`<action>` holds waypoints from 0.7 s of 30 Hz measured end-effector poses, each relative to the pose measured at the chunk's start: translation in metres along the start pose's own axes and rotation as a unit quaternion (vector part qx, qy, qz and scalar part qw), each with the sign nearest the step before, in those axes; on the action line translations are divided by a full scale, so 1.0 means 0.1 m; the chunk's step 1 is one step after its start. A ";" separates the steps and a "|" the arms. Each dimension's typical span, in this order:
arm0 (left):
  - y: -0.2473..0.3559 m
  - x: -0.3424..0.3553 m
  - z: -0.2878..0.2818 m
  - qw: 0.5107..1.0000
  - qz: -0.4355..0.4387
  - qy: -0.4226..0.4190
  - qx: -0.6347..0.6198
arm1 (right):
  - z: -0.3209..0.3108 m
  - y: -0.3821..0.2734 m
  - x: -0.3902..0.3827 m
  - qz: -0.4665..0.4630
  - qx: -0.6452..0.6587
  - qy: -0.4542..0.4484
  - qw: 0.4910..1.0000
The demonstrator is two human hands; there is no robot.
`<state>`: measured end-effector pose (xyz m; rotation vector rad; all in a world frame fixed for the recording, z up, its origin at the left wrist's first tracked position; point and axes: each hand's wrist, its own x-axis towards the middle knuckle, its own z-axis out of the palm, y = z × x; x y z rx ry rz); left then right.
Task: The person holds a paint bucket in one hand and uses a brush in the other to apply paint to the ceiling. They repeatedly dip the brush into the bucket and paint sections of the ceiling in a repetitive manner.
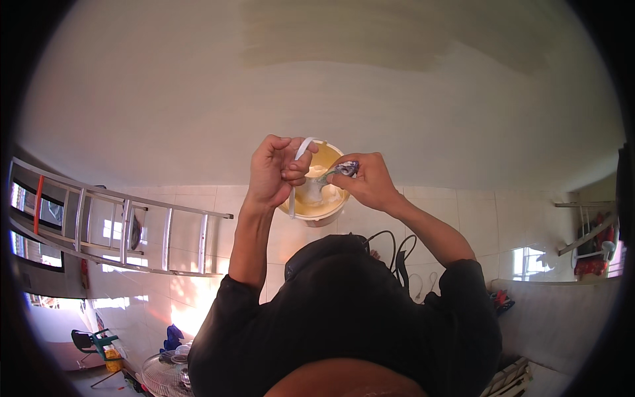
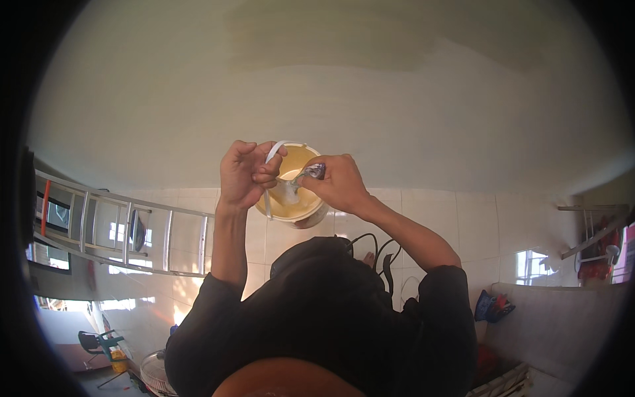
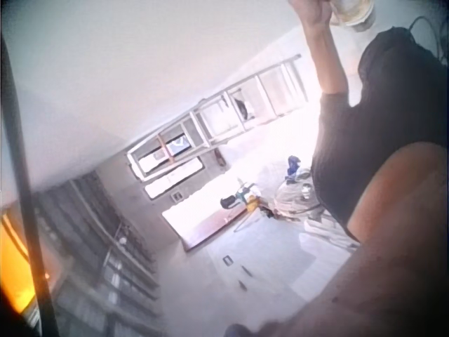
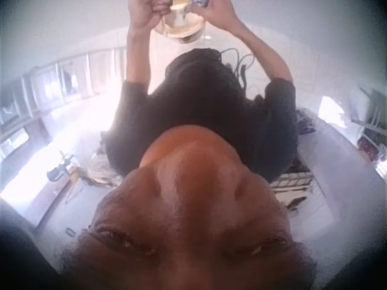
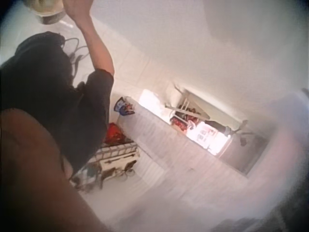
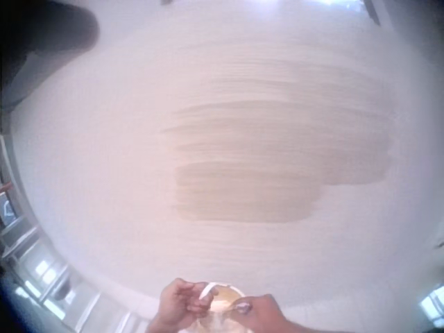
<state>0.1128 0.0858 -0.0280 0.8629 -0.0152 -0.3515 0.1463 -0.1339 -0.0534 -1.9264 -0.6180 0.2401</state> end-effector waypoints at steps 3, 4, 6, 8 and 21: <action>-0.02 0.02 -0.01 1.000 0.008 -0.007 0.005 | 0.07 0.10 0.01 0.043 0.093 -0.044 0.994; -0.03 0.02 -0.01 1.000 0.013 -0.011 0.011 | 0.08 0.13 0.01 0.051 0.125 -0.056 0.989; -0.05 0.03 -0.01 1.000 0.017 -0.015 0.013 | 0.06 0.14 0.04 0.050 0.140 -0.059 0.987; -0.06 0.03 0.00 1.000 0.015 -0.016 0.009 | 0.03 0.08 0.01 0.045 0.103 -0.047 0.993; -0.09 -0.05 -0.03 1.000 -0.020 -0.006 0.013 | -0.05 0.09 -0.08 -0.284 -0.297 0.102 0.906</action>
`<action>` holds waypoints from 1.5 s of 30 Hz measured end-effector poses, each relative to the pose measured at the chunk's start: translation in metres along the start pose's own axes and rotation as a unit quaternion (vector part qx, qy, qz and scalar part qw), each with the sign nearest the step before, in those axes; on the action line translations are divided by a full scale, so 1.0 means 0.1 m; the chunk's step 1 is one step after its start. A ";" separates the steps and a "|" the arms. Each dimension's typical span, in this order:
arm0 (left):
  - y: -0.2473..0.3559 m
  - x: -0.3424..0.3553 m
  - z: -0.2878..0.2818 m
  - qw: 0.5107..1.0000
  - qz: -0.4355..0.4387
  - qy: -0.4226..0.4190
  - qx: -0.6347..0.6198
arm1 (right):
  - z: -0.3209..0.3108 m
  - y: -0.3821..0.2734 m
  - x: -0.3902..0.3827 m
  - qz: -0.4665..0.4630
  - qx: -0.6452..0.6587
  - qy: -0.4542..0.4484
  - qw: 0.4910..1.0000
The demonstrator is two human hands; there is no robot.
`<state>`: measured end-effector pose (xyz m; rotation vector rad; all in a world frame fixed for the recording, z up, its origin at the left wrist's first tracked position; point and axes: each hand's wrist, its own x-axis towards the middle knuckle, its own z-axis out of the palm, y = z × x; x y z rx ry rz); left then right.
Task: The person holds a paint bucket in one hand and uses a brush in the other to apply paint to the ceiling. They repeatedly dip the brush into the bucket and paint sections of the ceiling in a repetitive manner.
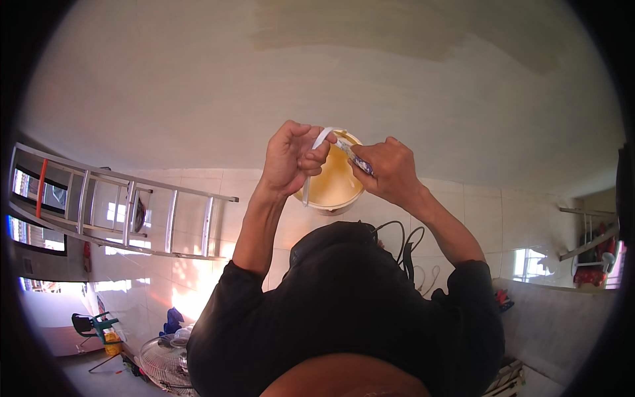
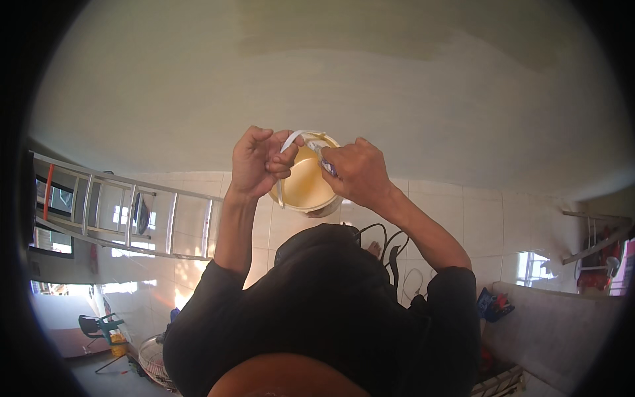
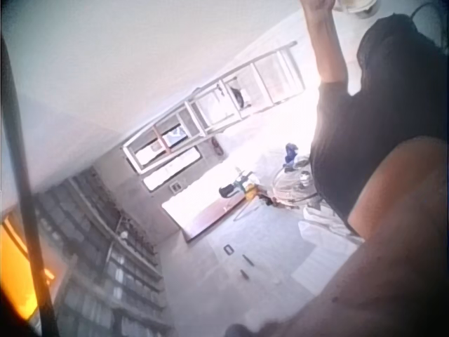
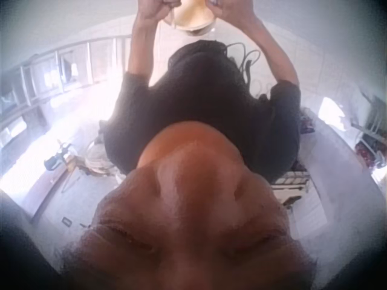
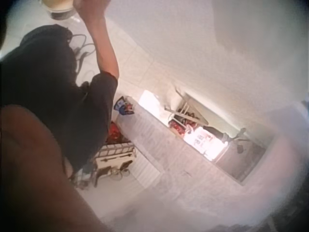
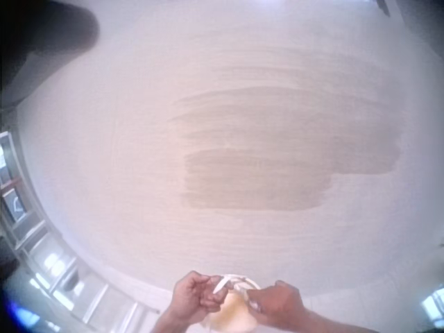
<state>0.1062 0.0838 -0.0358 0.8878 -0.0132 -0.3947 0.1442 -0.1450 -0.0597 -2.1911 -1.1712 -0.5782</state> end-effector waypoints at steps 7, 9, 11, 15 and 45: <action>0.02 0.00 0.05 1.000 0.002 -0.008 -0.026 | -0.08 -0.04 0.05 0.246 0.249 -0.145 0.926; 0.02 0.00 0.06 0.999 0.001 -0.004 -0.032 | 0.02 -0.01 0.01 0.276 0.334 -0.161 0.887; 0.02 0.00 0.10 0.999 0.001 0.010 -0.039 | 0.06 0.02 0.01 0.300 0.394 -0.186 0.849; -0.02 0.00 0.11 1.000 0.014 0.014 -0.024 | 0.04 0.05 0.03 0.331 0.453 -0.216 0.799; -0.03 0.07 0.08 0.999 0.020 0.018 0.034 | 0.07 -0.13 -0.12 0.288 0.423 -0.088 0.855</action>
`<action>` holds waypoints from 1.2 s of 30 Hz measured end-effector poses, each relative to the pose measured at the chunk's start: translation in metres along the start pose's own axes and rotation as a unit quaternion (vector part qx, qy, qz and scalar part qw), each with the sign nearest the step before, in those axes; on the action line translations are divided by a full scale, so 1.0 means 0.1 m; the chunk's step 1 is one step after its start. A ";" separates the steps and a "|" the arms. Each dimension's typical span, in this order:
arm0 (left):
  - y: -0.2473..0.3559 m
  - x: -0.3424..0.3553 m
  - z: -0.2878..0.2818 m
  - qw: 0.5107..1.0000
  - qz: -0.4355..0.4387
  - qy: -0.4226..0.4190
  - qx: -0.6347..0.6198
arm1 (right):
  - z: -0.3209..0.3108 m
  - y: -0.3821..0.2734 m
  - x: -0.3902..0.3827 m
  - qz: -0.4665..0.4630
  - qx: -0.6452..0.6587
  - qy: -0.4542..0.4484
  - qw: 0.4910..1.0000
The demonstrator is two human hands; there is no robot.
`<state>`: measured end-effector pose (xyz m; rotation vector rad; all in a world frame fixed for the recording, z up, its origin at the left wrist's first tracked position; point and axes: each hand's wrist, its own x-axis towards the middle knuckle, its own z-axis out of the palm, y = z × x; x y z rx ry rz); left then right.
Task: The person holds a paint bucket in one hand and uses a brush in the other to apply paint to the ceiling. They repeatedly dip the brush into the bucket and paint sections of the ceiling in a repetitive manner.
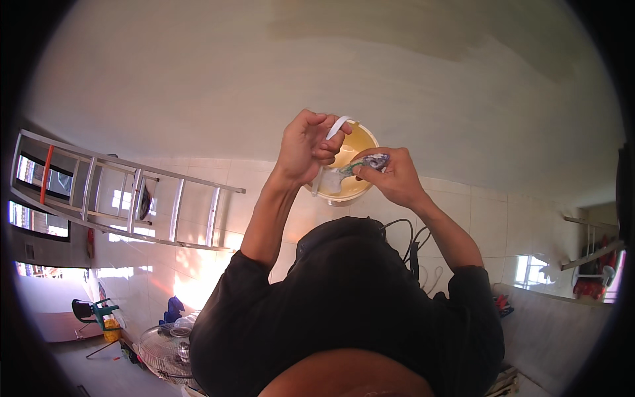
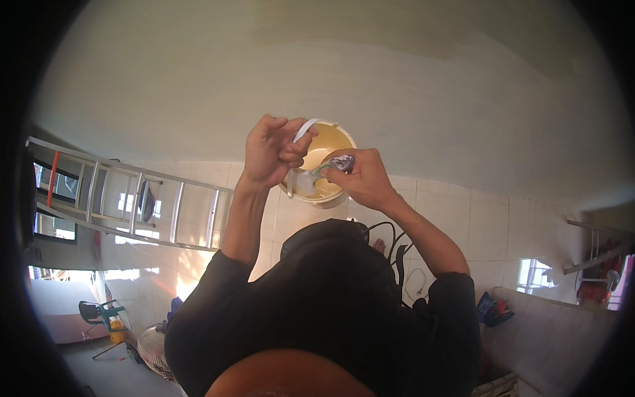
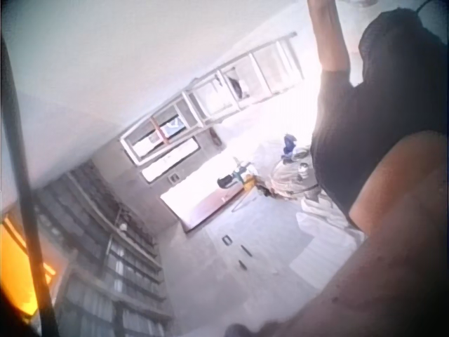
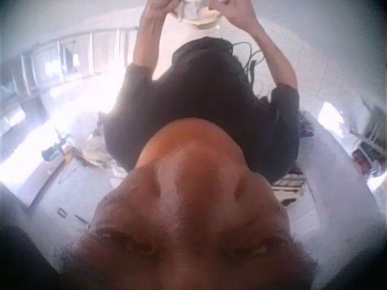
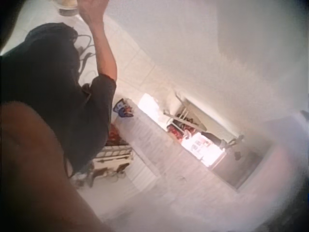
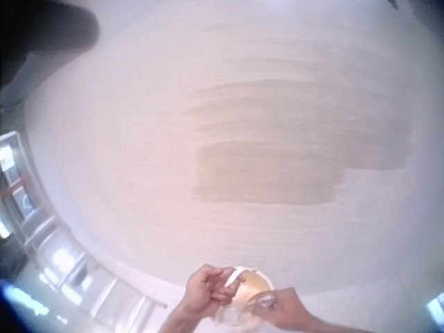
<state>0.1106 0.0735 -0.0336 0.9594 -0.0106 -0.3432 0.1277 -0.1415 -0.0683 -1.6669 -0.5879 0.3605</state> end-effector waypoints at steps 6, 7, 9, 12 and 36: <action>-0.04 0.00 -0.15 0.999 0.014 -0.012 -0.032 | -0.27 0.03 -0.09 0.009 0.067 0.003 0.998; -0.04 -0.02 -0.16 0.999 0.024 -0.013 -0.046 | -0.40 0.02 -0.14 -0.005 0.076 0.011 0.997; -0.04 -0.08 -0.17 0.997 0.042 0.000 -0.064 | -0.69 -0.01 -0.23 -0.041 0.098 0.056 0.993; 0.01 -0.17 -0.21 0.996 0.052 0.028 -0.071 | -1.05 0.04 -0.23 -0.087 0.082 0.157 0.980; 0.30 -0.77 -1.07 0.975 0.074 0.195 -0.082 | -1.85 1.33 0.94 -0.140 -0.092 0.715 0.678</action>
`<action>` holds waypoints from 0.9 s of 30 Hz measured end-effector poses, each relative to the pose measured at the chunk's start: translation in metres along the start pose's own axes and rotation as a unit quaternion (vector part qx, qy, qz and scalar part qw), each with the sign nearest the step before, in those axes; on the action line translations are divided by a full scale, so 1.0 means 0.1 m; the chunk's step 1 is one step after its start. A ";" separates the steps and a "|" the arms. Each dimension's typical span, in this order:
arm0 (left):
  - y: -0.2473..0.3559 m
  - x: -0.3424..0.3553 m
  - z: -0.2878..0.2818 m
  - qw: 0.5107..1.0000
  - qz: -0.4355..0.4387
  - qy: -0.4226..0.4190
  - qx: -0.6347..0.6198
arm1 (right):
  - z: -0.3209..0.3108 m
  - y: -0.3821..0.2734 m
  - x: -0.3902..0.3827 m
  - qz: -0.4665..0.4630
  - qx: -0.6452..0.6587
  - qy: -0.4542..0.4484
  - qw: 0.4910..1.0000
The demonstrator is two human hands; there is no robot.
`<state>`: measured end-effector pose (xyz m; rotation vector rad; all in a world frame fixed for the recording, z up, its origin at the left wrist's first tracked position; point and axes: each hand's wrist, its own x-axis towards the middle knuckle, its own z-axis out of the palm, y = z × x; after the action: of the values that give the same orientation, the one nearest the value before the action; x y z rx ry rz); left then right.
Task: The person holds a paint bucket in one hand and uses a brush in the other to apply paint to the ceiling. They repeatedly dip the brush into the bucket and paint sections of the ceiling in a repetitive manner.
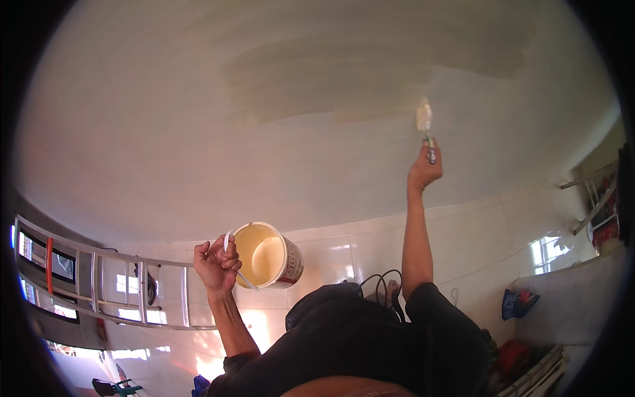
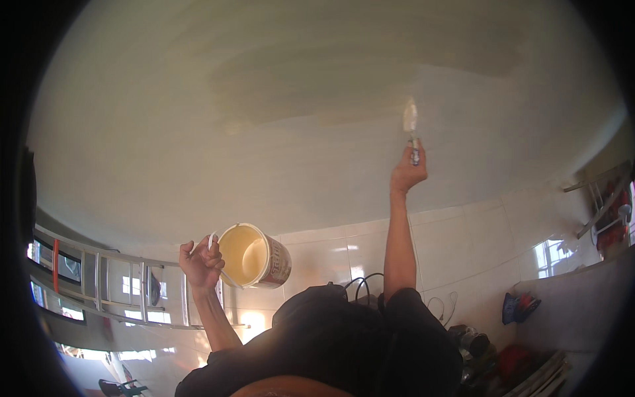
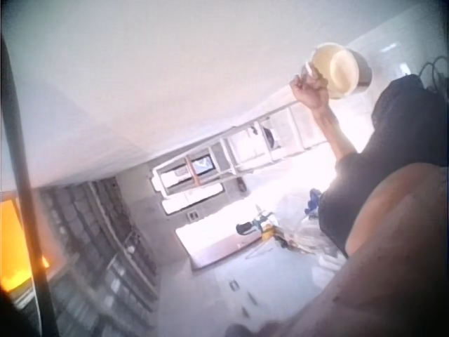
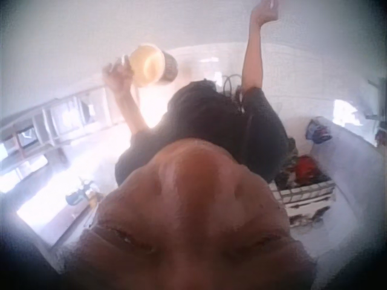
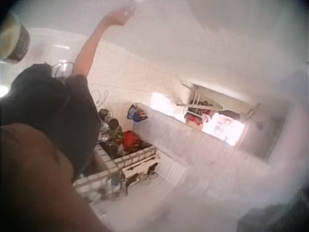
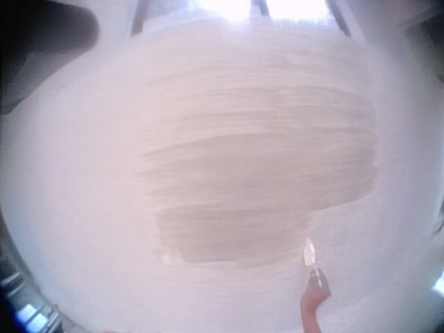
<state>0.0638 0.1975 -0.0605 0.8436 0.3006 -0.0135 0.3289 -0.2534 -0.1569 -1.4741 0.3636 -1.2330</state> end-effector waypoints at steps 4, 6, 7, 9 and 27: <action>0.08 -0.08 -0.06 0.999 -0.003 0.047 0.006 | 0.63 -0.44 -1.13 -0.083 -0.033 -0.096 0.991; 0.18 -0.14 -0.18 0.999 -0.003 0.040 0.019 | 0.87 -0.68 -1.69 -0.097 -0.011 -0.138 0.986; 0.22 -0.16 -0.24 0.999 -0.005 0.040 0.022 | 0.94 -0.80 -1.94 -0.095 -0.007 -0.174 0.980; 0.22 -0.22 -0.24 0.999 -0.007 0.041 0.026 | 1.08 -0.97 -2.24 -0.117 0.022 -0.214 0.969; 0.50 -0.23 -0.84 0.999 -0.036 0.020 0.009 | 0.24 -0.16 -0.82 -0.032 -0.003 -0.087 0.996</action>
<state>0.0264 0.2902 -0.0697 0.8512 0.3681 -0.0669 0.3095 -0.1717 -0.1788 -1.5947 0.2043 -1.1445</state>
